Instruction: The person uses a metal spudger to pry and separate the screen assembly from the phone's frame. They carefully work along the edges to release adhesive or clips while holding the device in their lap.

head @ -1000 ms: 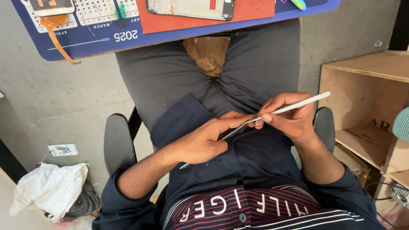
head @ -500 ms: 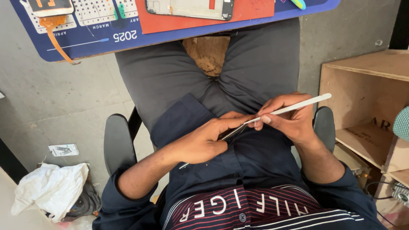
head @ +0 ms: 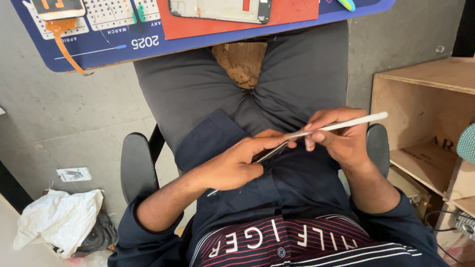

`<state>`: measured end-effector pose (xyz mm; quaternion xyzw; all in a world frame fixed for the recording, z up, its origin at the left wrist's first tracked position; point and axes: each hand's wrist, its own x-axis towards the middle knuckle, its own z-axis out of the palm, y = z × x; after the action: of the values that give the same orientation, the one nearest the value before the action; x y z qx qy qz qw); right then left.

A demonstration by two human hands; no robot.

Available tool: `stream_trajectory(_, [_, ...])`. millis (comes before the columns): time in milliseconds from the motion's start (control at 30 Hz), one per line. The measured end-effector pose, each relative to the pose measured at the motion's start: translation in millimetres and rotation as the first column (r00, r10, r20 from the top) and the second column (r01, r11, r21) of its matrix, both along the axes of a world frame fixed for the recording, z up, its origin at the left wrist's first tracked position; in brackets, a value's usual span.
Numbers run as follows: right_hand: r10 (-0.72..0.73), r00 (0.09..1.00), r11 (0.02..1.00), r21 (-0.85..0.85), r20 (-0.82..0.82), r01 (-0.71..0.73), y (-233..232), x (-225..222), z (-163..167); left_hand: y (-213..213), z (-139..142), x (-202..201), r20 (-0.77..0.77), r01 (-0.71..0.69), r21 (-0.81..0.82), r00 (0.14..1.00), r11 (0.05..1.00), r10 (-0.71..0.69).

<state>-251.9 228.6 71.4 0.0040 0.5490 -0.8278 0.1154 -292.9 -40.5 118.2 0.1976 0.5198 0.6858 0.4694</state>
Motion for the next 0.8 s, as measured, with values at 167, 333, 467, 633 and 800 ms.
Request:
stream_trajectory(167, [-0.008,0.997,0.993,0.115,-0.070,0.016,5,-3,16,-3,2,-1,-0.022,-0.195,-0.095,0.981,0.976,0.193])
stream_trajectory(333, [0.183,0.982,0.983,-0.029,0.052,-0.182,10,-9,31,3,-4,7,0.045,-0.352,-0.174,0.930,0.920,0.364])
stream_trajectory(467, [0.336,0.937,0.927,-0.207,0.095,-0.312,13,-16,33,6,-15,11,0.019,-0.424,-0.078,0.904,0.902,0.426])
stream_trajectory(633, [0.338,0.941,0.929,-0.157,-0.012,-0.335,13,-11,37,3,-18,13,-0.015,-0.405,-0.108,0.914,0.908,0.406])
stream_trajectory(800, [0.006,0.979,0.800,0.589,-0.203,0.117,-14,1,23,4,-17,12,0.038,-0.401,-0.092,0.913,0.911,0.406])
